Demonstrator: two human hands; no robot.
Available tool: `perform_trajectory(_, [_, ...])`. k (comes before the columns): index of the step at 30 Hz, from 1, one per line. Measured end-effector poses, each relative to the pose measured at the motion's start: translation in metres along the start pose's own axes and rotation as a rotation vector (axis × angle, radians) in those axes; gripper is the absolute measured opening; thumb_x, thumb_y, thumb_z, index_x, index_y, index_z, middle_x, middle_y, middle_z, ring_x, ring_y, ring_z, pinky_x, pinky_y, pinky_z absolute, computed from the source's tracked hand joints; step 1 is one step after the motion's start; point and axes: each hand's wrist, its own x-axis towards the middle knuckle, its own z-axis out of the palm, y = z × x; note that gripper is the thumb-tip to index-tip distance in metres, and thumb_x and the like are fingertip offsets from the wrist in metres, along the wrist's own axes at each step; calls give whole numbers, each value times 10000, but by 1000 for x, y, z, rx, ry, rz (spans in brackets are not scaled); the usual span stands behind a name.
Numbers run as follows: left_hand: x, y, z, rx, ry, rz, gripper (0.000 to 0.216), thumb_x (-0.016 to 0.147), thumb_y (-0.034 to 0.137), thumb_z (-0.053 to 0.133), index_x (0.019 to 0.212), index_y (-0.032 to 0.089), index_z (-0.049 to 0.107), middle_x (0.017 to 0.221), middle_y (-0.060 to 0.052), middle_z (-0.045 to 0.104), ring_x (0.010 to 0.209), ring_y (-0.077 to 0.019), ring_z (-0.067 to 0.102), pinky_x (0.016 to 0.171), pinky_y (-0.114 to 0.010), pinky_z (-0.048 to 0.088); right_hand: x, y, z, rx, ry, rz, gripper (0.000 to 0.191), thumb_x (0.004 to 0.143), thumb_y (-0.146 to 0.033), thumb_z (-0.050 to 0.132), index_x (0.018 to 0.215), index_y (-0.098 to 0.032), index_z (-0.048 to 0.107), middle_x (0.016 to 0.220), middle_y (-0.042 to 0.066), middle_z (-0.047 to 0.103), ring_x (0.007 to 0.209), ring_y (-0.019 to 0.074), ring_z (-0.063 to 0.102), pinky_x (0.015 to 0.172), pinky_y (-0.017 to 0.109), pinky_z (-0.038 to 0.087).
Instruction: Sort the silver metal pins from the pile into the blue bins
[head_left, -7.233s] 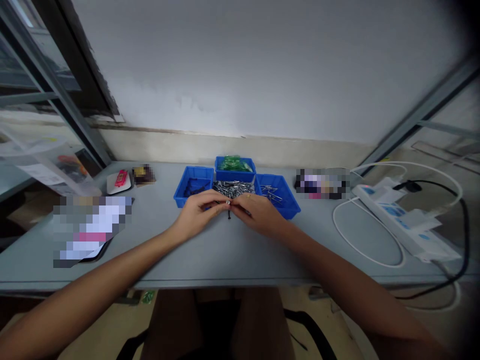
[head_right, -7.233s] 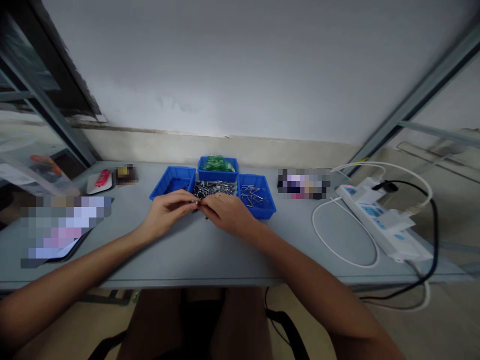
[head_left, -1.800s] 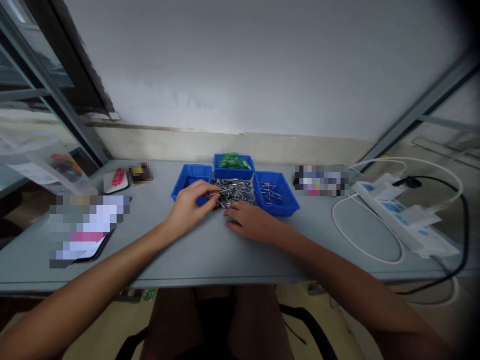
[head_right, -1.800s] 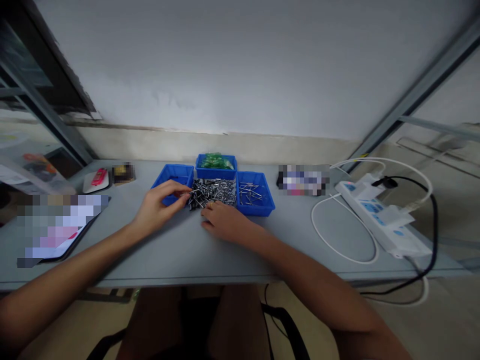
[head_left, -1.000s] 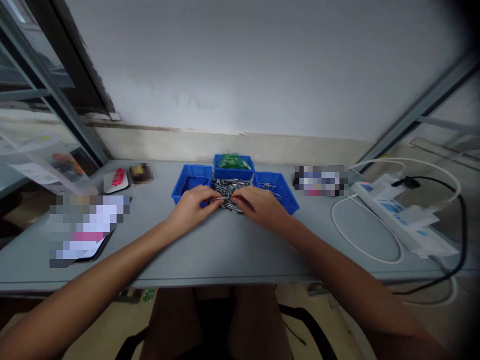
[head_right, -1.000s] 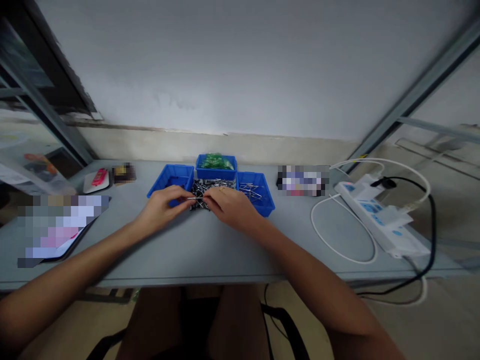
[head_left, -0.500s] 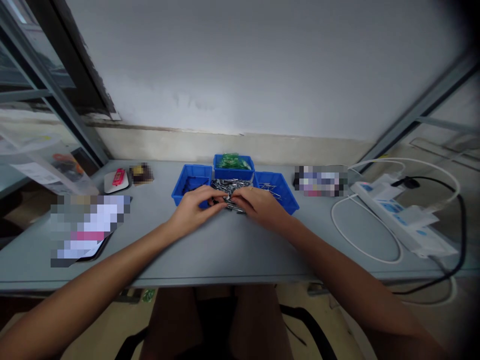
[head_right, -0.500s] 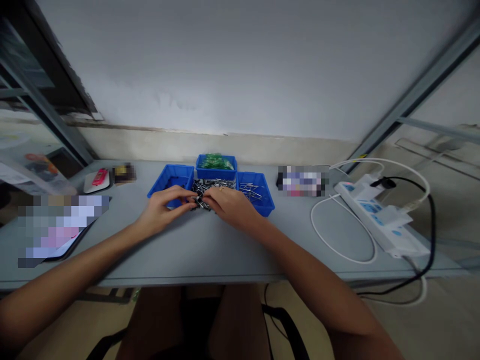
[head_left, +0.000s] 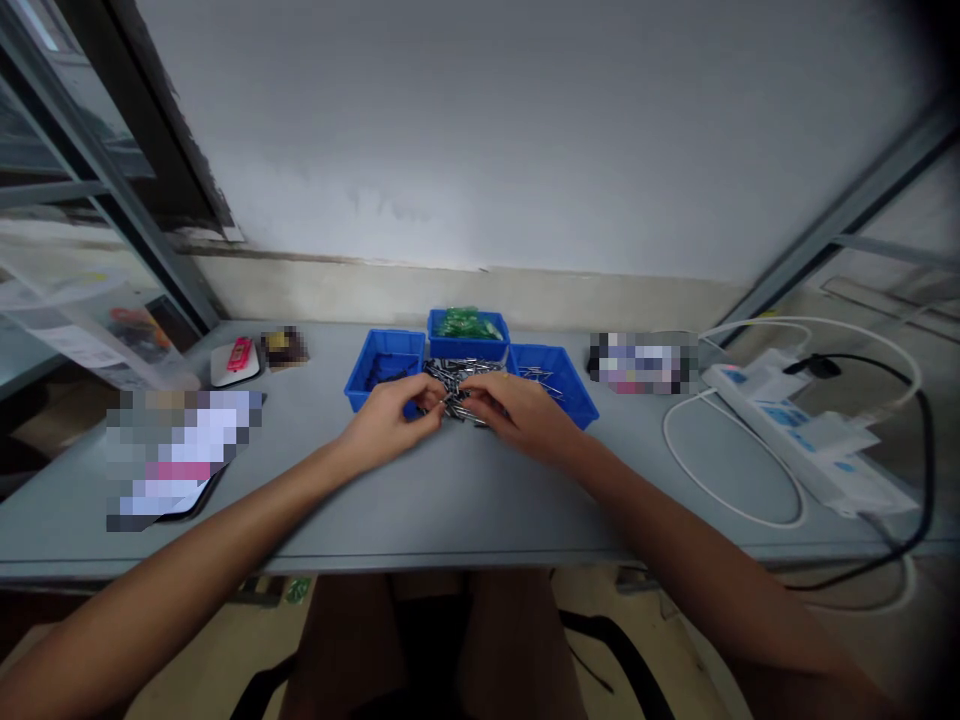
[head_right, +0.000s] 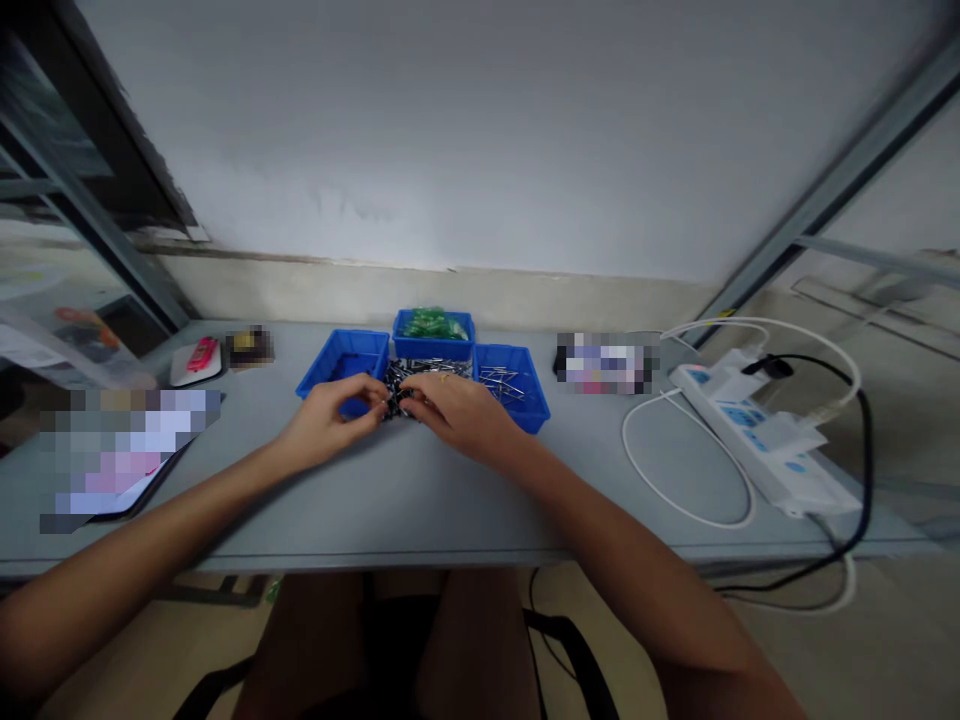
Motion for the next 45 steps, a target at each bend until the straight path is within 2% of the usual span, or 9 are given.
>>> perform_trajectory(5, [1, -2, -1, 69, -31, 87, 142, 829, 240, 522, 910, 178, 621, 815, -30, 632, 757, -134, 581, 701, -276, 470, 1, 3, 2, -71, -46, -79, 267, 936, -315, 354, 1000, -179, 575, 902, 53, 635, 854, 148, 572, 764, 283, 428])
perform_trajectory(10, [2, -2, -2, 74, -22, 97, 153, 841, 251, 525, 933, 188, 630, 822, -33, 639, 759, -134, 585, 706, -280, 466, 1, 3, 2, -114, -85, -90, 259, 928, -328, 382, 975, -179, 588, 885, 49, 630, 846, 150, 565, 754, 268, 424])
perform_trajectory(14, [2, -1, -2, 101, -13, 86, 162, 838, 279, 542, 930, 181, 632, 814, -28, 638, 747, -131, 579, 692, -274, 464, 1, 3, 1, -134, -49, -80, 259, 932, -301, 363, 950, -177, 590, 872, 46, 636, 846, 154, 565, 767, 280, 421])
perform_trajectory(21, [3, -2, -4, 148, 95, 86, 138, 841, 250, 532, 848, 175, 647, 798, -33, 655, 761, -147, 583, 726, -301, 456, -1, 6, -1, -139, 45, -24, 255, 922, -301, 363, 940, -173, 583, 875, 59, 640, 845, 161, 573, 758, 283, 423])
perform_trajectory(31, [0, -1, -1, 4, 113, 153, 163, 836, 236, 555, 927, 172, 674, 840, -48, 673, 786, -137, 594, 723, -282, 482, 1, 1, 1, -133, -32, -104, 246, 930, -272, 354, 925, -165, 576, 825, 49, 628, 795, 150, 565, 724, 272, 415])
perform_trajectory(35, [-2, -3, 2, -32, 65, 217, 152, 827, 233, 572, 927, 190, 678, 869, -44, 679, 819, -138, 593, 736, -276, 490, 1, 0, 4, -119, -61, -129, 224, 924, -262, 373, 923, -157, 572, 821, 55, 620, 789, 151, 562, 702, 265, 411])
perform_trajectory(39, [-2, -1, 1, -8, 50, 139, 144, 839, 242, 552, 910, 175, 656, 899, -42, 672, 853, -141, 599, 775, -282, 483, 1, 0, 5, -109, -83, -130, 216, 917, -282, 399, 899, -159, 576, 819, 48, 623, 783, 149, 564, 695, 261, 412])
perform_trajectory(42, [0, -2, -1, 39, 31, 48, 156, 854, 266, 525, 912, 167, 631, 871, -33, 664, 795, -131, 602, 724, -267, 480, 0, 0, 3, -92, -43, -93, 228, 916, -315, 403, 962, -165, 569, 818, 43, 622, 779, 147, 565, 694, 260, 414])
perform_trajectory(45, [1, -6, 0, 99, -33, 58, 131, 845, 270, 539, 868, 174, 625, 814, -17, 643, 769, -129, 582, 707, -268, 467, 0, 0, 1, -68, -4, -62, 243, 912, -322, 412, 1045, -171, 547, 821, 38, 621, 770, 141, 567, 693, 256, 418])
